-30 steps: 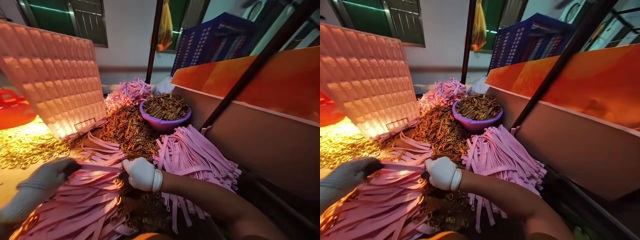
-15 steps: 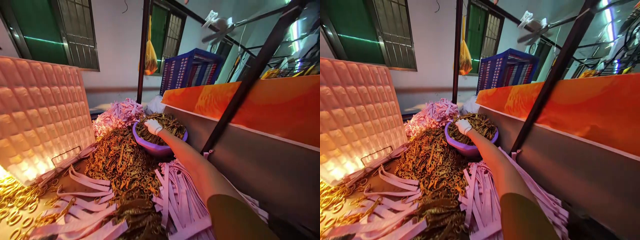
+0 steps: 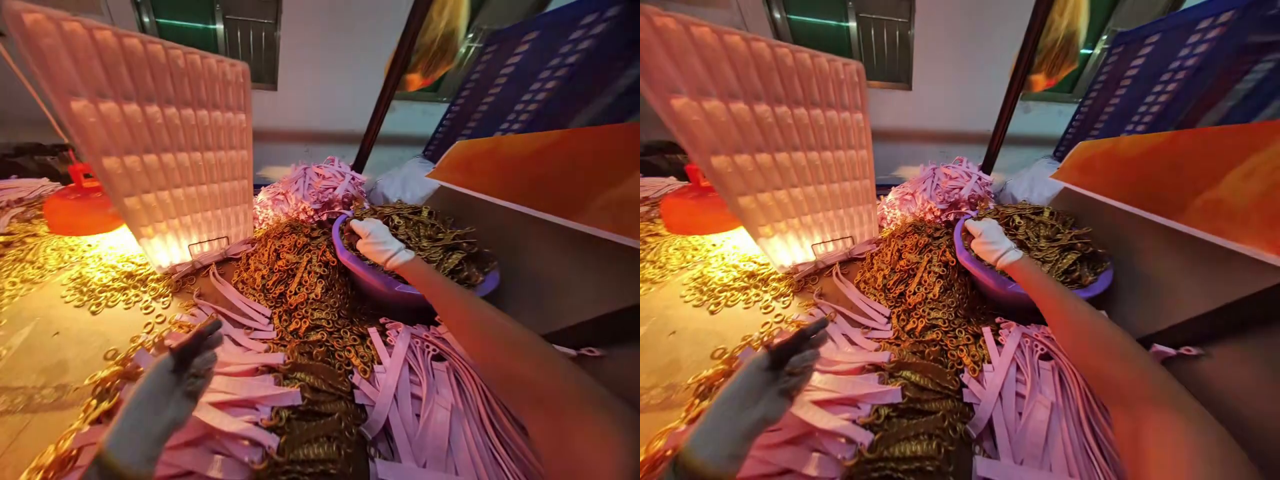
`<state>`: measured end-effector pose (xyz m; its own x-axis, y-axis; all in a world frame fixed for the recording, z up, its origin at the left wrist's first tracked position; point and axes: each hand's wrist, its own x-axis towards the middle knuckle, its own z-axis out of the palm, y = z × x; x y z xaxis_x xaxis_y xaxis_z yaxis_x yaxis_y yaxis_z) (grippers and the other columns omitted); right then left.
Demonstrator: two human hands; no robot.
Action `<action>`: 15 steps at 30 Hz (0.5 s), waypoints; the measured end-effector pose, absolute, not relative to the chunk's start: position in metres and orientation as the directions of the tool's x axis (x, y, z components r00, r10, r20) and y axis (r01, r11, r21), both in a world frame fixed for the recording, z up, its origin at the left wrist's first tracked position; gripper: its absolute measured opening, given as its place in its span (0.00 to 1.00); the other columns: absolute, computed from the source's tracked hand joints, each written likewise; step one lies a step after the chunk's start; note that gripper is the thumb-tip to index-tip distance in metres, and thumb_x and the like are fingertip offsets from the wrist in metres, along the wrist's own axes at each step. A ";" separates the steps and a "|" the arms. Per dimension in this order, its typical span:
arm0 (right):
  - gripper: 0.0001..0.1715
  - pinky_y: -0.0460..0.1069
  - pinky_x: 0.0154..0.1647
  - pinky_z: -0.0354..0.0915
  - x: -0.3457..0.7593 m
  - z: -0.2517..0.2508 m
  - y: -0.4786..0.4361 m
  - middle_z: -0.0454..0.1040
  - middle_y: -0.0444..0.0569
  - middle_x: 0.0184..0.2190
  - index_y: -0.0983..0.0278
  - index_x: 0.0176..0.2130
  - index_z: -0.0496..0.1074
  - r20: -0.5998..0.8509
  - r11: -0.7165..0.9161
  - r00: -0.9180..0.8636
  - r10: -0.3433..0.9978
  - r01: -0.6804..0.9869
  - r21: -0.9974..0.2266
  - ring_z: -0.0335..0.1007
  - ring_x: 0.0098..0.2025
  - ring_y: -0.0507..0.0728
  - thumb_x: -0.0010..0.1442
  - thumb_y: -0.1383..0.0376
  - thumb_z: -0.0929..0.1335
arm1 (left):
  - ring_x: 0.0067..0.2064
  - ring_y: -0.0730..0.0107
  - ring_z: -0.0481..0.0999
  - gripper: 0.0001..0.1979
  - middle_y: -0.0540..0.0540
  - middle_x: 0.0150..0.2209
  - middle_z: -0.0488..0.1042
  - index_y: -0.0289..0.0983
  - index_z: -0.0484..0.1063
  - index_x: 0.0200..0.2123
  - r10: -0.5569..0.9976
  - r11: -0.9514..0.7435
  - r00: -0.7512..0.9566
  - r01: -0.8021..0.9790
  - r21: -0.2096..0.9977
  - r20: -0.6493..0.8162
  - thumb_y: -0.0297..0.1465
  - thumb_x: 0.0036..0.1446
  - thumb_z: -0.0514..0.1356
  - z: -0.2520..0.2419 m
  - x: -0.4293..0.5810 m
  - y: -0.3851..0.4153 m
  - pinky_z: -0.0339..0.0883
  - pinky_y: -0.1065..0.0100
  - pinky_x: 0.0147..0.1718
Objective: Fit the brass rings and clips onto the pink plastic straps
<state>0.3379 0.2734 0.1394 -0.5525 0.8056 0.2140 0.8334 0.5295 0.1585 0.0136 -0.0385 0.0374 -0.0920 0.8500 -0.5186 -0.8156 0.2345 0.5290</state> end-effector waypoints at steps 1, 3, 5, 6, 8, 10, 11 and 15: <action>0.20 0.48 0.46 0.62 0.328 0.135 0.249 0.75 0.58 0.43 0.73 0.50 0.71 0.212 0.587 -0.597 0.774 0.801 0.114 0.69 0.44 0.57 0.65 0.75 0.57 | 0.18 0.81 0.60 0.17 0.51 0.22 0.63 0.29 0.72 0.48 0.832 0.233 -0.064 -0.861 0.452 -0.551 0.20 0.64 0.47 0.041 0.022 -0.033 0.54 0.82 0.14; 0.26 0.45 0.48 0.64 0.305 0.127 0.189 0.74 0.53 0.47 0.69 0.56 0.68 0.199 0.726 -0.710 0.676 0.688 -0.013 0.69 0.47 0.54 0.63 0.78 0.55 | 0.19 0.82 0.61 0.15 0.47 0.25 0.68 0.28 0.71 0.46 0.827 0.203 -0.040 -0.909 0.365 -0.561 0.19 0.64 0.46 0.044 0.038 -0.022 0.56 0.82 0.15; 0.28 0.46 0.49 0.65 0.279 0.115 0.123 0.74 0.48 0.47 0.63 0.58 0.66 0.196 0.825 -0.803 0.563 0.530 -0.197 0.70 0.47 0.53 0.62 0.77 0.57 | 0.21 0.82 0.62 0.14 0.44 0.29 0.71 0.29 0.71 0.43 0.859 0.179 -0.069 -0.888 0.424 -0.507 0.18 0.62 0.48 0.041 0.052 -0.019 0.59 0.82 0.17; 0.27 0.46 0.50 0.66 0.265 0.108 0.092 0.74 0.48 0.47 0.62 0.58 0.65 0.215 0.837 -0.825 0.523 0.449 -0.312 0.70 0.46 0.53 0.63 0.75 0.59 | 0.22 0.81 0.63 0.13 0.44 0.29 0.72 0.30 0.72 0.42 0.882 0.171 -0.104 -0.838 0.519 -0.460 0.17 0.60 0.50 0.038 0.057 -0.020 0.61 0.81 0.18; 0.28 0.48 0.51 0.66 0.241 0.091 0.040 0.74 0.50 0.49 0.63 0.59 0.65 0.237 0.846 -0.847 0.476 0.367 -0.387 0.70 0.48 0.55 0.60 0.73 0.64 | 0.26 0.76 0.69 0.12 0.45 0.30 0.74 0.33 0.75 0.38 0.930 0.147 -0.154 -0.674 0.724 -0.333 0.16 0.54 0.57 0.030 0.060 -0.029 0.68 0.77 0.24; 0.31 0.50 0.52 0.67 0.222 0.073 0.007 0.73 0.53 0.49 0.64 0.59 0.65 0.248 0.850 -0.838 0.487 0.389 -0.355 0.70 0.49 0.58 0.55 0.75 0.64 | 0.36 0.67 0.75 0.15 0.44 0.34 0.77 0.35 0.78 0.37 0.974 0.060 -0.174 -0.425 0.903 -0.147 0.15 0.47 0.63 0.021 0.057 -0.042 0.74 0.70 0.38; 0.33 0.51 0.52 0.67 0.215 0.065 -0.003 0.73 0.54 0.50 0.64 0.59 0.65 0.257 0.846 -0.826 0.502 0.408 -0.344 0.70 0.49 0.58 0.54 0.76 0.64 | 0.42 0.62 0.76 0.16 0.44 0.37 0.78 0.36 0.79 0.38 0.984 0.003 -0.168 -0.303 0.953 -0.056 0.16 0.45 0.64 0.018 0.054 -0.049 0.73 0.67 0.46; 0.31 0.51 0.52 0.67 0.201 0.049 -0.017 0.74 0.53 0.48 0.64 0.57 0.66 0.329 0.801 -0.762 0.558 0.389 -0.456 0.70 0.49 0.58 0.54 0.77 0.63 | 0.47 0.57 0.75 0.17 0.43 0.41 0.79 0.39 0.80 0.41 0.973 -0.150 -0.181 -0.016 0.989 0.145 0.22 0.46 0.66 0.010 0.042 -0.071 0.71 0.64 0.48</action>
<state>0.2006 -0.0166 0.0493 -0.7620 0.5577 0.3292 0.3891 0.8006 -0.4557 0.0417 -0.0708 0.0102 -0.1812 0.9727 0.1449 -0.0158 -0.1503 0.9885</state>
